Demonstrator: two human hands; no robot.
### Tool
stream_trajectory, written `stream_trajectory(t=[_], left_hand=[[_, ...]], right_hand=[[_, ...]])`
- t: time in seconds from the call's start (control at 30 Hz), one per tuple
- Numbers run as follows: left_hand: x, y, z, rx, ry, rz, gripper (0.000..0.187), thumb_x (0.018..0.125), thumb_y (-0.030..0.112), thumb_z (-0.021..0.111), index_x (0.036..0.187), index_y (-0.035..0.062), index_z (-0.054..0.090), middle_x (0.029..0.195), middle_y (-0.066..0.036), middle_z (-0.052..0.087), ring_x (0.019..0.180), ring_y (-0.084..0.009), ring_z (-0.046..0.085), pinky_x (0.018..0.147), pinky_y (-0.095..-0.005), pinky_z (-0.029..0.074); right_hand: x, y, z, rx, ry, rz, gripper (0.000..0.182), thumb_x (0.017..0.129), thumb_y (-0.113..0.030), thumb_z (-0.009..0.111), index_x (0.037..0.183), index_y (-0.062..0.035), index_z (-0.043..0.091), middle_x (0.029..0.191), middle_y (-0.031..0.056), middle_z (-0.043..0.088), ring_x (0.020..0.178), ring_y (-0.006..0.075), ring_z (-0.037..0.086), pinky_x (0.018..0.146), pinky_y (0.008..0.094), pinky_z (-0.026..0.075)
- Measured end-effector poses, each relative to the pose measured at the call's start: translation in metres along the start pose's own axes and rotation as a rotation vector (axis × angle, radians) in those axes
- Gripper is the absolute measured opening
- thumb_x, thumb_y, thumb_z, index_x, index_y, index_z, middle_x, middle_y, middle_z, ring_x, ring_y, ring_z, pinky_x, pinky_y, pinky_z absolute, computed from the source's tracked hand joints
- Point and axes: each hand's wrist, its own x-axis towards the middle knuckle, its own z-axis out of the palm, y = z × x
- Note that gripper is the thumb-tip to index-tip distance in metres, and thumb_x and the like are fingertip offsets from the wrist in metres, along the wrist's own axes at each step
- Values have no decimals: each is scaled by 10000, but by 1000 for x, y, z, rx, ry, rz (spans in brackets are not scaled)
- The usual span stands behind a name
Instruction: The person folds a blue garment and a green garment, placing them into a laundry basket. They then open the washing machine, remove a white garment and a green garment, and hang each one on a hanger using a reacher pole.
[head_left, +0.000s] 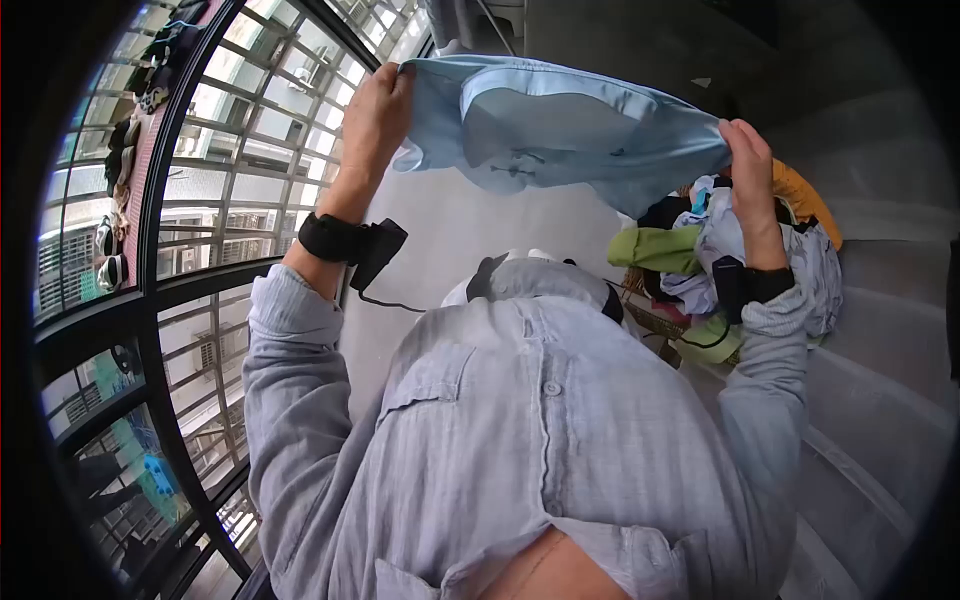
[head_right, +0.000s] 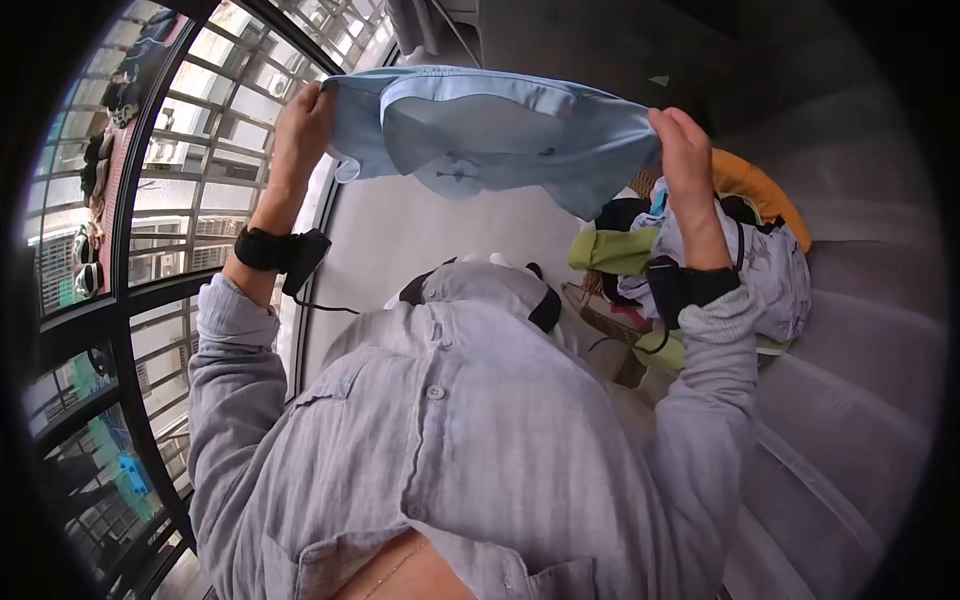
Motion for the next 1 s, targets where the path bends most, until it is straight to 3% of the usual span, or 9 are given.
stream_trajectory(t=[0.13,0.23,0.37,0.47,0.57,0.67,0.73,0.83,1.0], left_hand=[[-12,33,33,-758,-310,-366,236,873,173,433,943,-23,543,789,-95,601,612,-182,612,522,-307,530],[-39,74,54,-1113,-604,-277,293,919,189,453,1116,-21,509,954,-122,608,833,-206,641,670,-314,571],[-46,106,61,-1269,-657,13,243,909,213,520,1018,2,572,875,-20,595,710,-84,584,657,-216,520],[-53,124,52,-942,-523,234,126,846,184,600,837,58,605,765,-20,590,660,-139,552,590,-275,466],[-58,135,35,-283,77,909,112,732,167,697,796,104,631,794,-13,598,752,-201,550,636,-325,455],[-61,134,17,-36,287,945,621,578,164,788,1147,156,540,1083,-68,565,1014,-293,501,845,-371,426],[-56,127,15,-20,184,854,875,557,151,804,1326,174,388,1254,-106,482,1140,-300,437,934,-371,384],[-37,111,11,-636,-625,317,576,597,78,772,1132,37,561,1003,-81,601,912,-168,564,786,-278,455],[-49,114,-25,-663,-674,445,282,647,91,770,876,5,628,804,-19,574,728,-83,536,646,-214,408]], right_hand=[[6,3,60,254,201,85,205,885,-206,505,776,-38,548,674,-46,456,598,48,401,532,214,342],[-10,-4,93,114,-90,-40,223,893,-242,533,824,-31,537,734,-40,466,662,44,398,572,209,353],[-25,-25,124,-3,-54,-365,184,812,-129,635,921,-1,561,750,1,544,707,74,491,651,222,428],[-23,-30,109,-136,-51,-418,228,778,-66,655,986,-7,579,775,23,594,743,83,531,693,235,455],[-21,-32,93,-165,-133,-446,214,791,-14,614,1005,-17,605,815,-4,616,757,57,529,686,227,458],[-28,-51,77,-1,-241,-396,200,806,13,581,1001,-15,621,835,-33,613,772,38,523,702,197,447],[-35,-63,69,17,-324,-407,199,810,14,576,1002,-11,622,847,-28,617,783,38,524,719,194,445],[-44,-71,59,118,-393,-426,193,813,23,571,995,-8,625,861,-25,621,798,41,539,732,192,448],[-81,-83,47,228,-431,-299,189,808,49,558,984,10,613,859,-6,623,805,55,562,729,194,459]])
